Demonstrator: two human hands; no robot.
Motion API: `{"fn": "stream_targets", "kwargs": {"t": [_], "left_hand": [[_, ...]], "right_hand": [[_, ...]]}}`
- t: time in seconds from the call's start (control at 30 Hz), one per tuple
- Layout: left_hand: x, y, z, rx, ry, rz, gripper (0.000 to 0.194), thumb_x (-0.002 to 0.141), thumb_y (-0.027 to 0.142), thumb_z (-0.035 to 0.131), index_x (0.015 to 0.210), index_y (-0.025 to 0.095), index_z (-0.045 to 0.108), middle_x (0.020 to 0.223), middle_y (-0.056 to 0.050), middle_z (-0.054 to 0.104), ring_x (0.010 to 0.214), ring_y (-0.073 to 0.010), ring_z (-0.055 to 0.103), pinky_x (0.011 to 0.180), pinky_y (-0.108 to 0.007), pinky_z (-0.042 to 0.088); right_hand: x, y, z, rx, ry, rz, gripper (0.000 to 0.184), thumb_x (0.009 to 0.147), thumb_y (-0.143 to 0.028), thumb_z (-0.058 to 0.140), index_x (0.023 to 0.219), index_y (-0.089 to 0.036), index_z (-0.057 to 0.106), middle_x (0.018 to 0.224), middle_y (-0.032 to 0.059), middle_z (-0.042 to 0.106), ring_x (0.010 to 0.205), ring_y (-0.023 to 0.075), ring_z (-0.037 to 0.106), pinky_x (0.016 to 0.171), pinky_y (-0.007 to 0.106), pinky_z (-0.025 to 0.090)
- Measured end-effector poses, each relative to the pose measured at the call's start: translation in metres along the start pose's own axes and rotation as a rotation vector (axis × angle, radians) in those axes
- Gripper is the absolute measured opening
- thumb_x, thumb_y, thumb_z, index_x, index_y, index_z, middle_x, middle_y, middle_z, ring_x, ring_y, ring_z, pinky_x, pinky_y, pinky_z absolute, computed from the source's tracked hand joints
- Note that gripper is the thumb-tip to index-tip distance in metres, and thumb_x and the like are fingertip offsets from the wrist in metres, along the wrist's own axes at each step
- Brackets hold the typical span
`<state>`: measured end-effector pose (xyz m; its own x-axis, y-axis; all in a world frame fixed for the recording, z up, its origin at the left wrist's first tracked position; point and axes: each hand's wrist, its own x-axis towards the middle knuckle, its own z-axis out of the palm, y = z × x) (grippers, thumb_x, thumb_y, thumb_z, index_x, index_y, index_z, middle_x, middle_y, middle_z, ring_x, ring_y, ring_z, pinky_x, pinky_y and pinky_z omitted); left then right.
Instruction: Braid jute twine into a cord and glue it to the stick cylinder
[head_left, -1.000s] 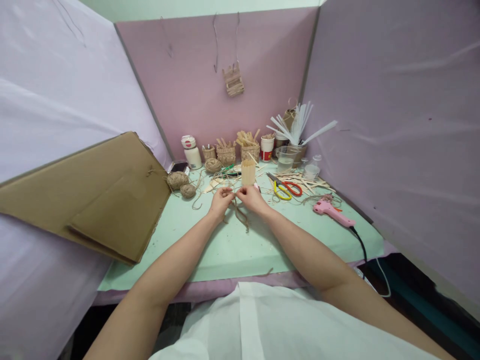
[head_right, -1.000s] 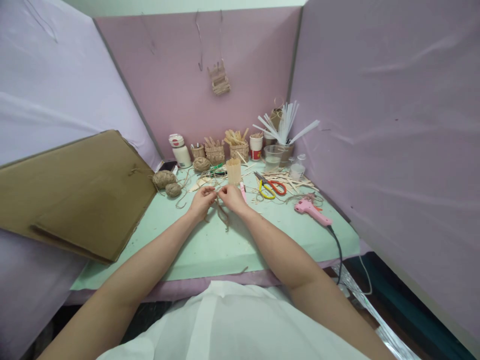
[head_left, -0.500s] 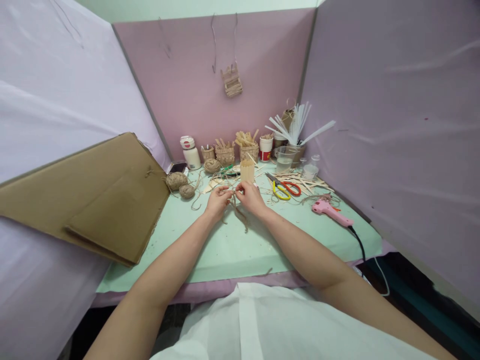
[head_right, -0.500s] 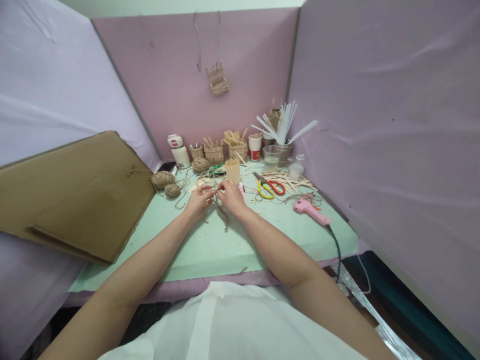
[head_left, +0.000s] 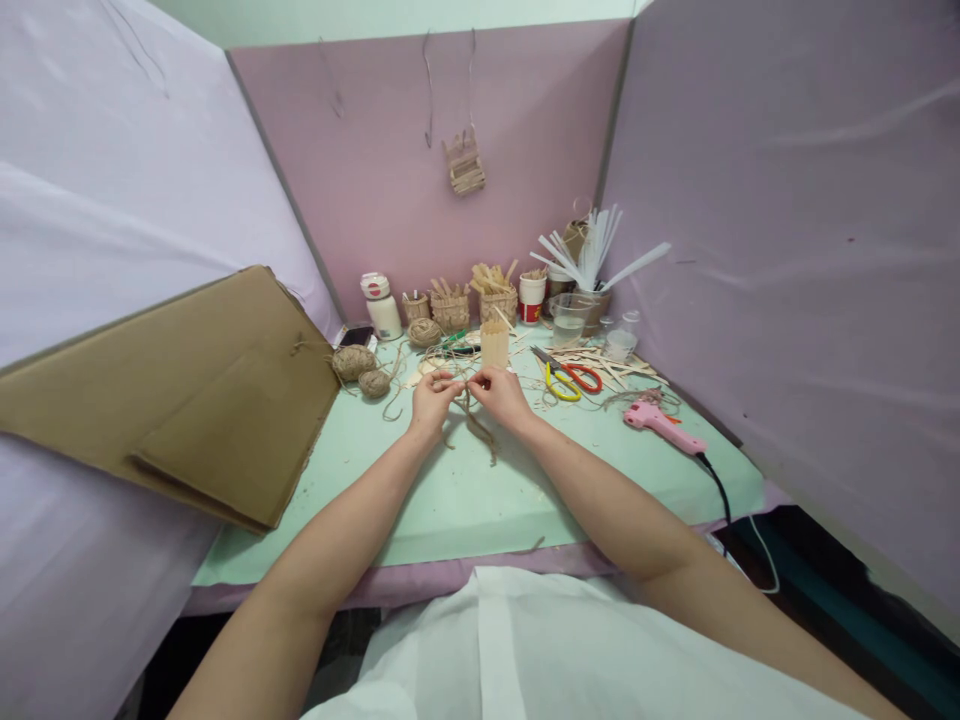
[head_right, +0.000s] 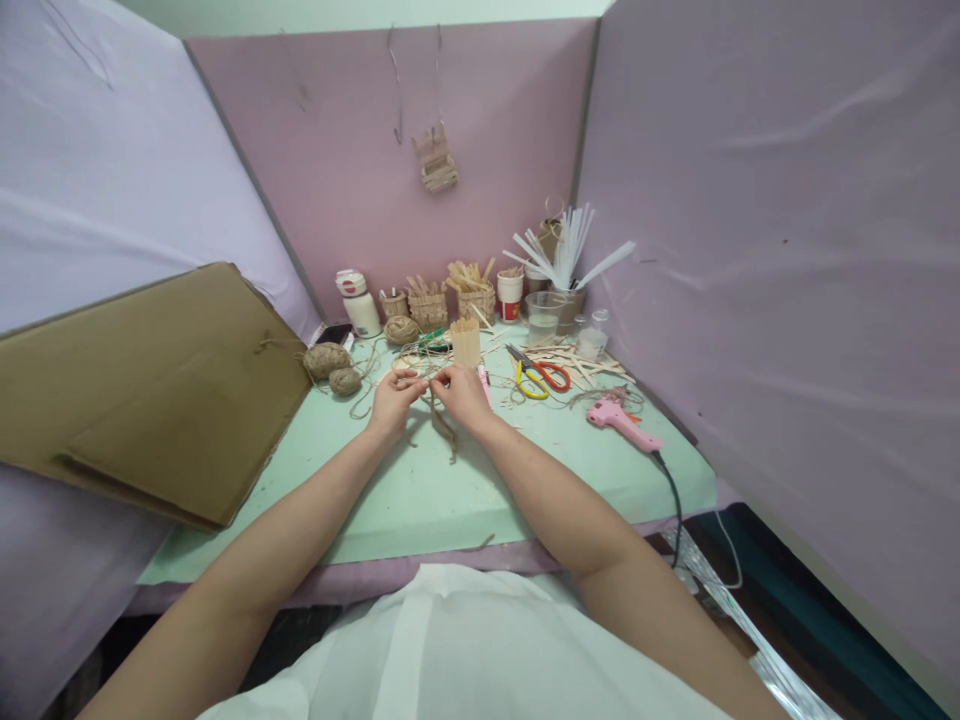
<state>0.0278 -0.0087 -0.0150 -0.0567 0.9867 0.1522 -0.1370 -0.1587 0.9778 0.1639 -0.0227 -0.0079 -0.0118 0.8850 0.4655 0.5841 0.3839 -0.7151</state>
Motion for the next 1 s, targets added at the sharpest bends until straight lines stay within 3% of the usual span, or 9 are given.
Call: {"fn": "stream_targets", "kwargs": {"t": [0.3, 0.4, 0.57, 0.8, 1.0], "left_hand": [[-0.004, -0.003, 0.009, -0.069, 0.043, -0.005, 0.041, 0.052, 0.025, 0.078, 0.083, 0.016, 0.052, 0.064, 0.001, 0.062, 0.061, -0.0105, 0.058, 0.064, -0.024, 0.044], [-0.003, -0.001, 0.008, -0.15, 0.014, -0.139, 0.035, 0.054, 0.023, 0.077, 0.08, 0.017, 0.053, 0.063, 0.002, 0.059, 0.058, -0.0095, 0.055, 0.058, -0.023, 0.043], [0.003, 0.004, -0.002, -0.278, -0.151, -0.432, 0.02, 0.06, 0.016, 0.072, 0.072, 0.017, 0.057, 0.063, -0.002, 0.059, 0.055, -0.0103, 0.053, 0.052, -0.024, 0.044], [-0.005, 0.017, 0.001, -0.263, -0.204, -0.3, 0.029, 0.059, 0.02, 0.076, 0.081, 0.017, 0.057, 0.068, 0.0, 0.06, 0.059, -0.0083, 0.056, 0.049, -0.018, 0.04], [-0.01, 0.017, 0.005, -0.147, -0.266, -0.234, 0.029, 0.057, 0.024, 0.077, 0.076, 0.014, 0.058, 0.066, 0.0, 0.06, 0.05, -0.0045, 0.049, 0.046, -0.017, 0.032]], "right_hand": [[-0.002, -0.003, 0.001, -0.06, 0.08, -0.023, 0.008, 0.073, -0.02, 0.057, 0.067, -0.016, 0.061, 0.073, 0.0025, 0.06, 0.072, 0.0137, 0.052, 0.069, 0.025, 0.036], [-0.003, -0.003, 0.002, -0.065, 0.121, -0.075, 0.008, 0.074, -0.019, 0.054, 0.067, -0.017, 0.058, 0.075, 0.0023, 0.057, 0.073, 0.0139, 0.05, 0.071, 0.025, 0.036], [-0.004, -0.006, 0.002, 0.094, 0.086, -0.188, 0.007, 0.075, -0.019, 0.051, 0.07, -0.017, 0.056, 0.077, 0.0017, 0.056, 0.073, 0.0126, 0.048, 0.07, 0.024, 0.037], [0.002, -0.004, 0.002, 0.422, 0.088, 0.061, 0.013, 0.071, -0.028, 0.053, 0.07, -0.016, 0.058, 0.069, -0.0005, 0.058, 0.065, 0.0117, 0.05, 0.066, 0.025, 0.04], [0.005, -0.002, 0.002, 0.524, 0.062, 0.123, 0.014, 0.067, -0.031, 0.055, 0.067, -0.017, 0.058, 0.064, -0.0013, 0.057, 0.062, 0.0114, 0.049, 0.062, 0.025, 0.04]]}}
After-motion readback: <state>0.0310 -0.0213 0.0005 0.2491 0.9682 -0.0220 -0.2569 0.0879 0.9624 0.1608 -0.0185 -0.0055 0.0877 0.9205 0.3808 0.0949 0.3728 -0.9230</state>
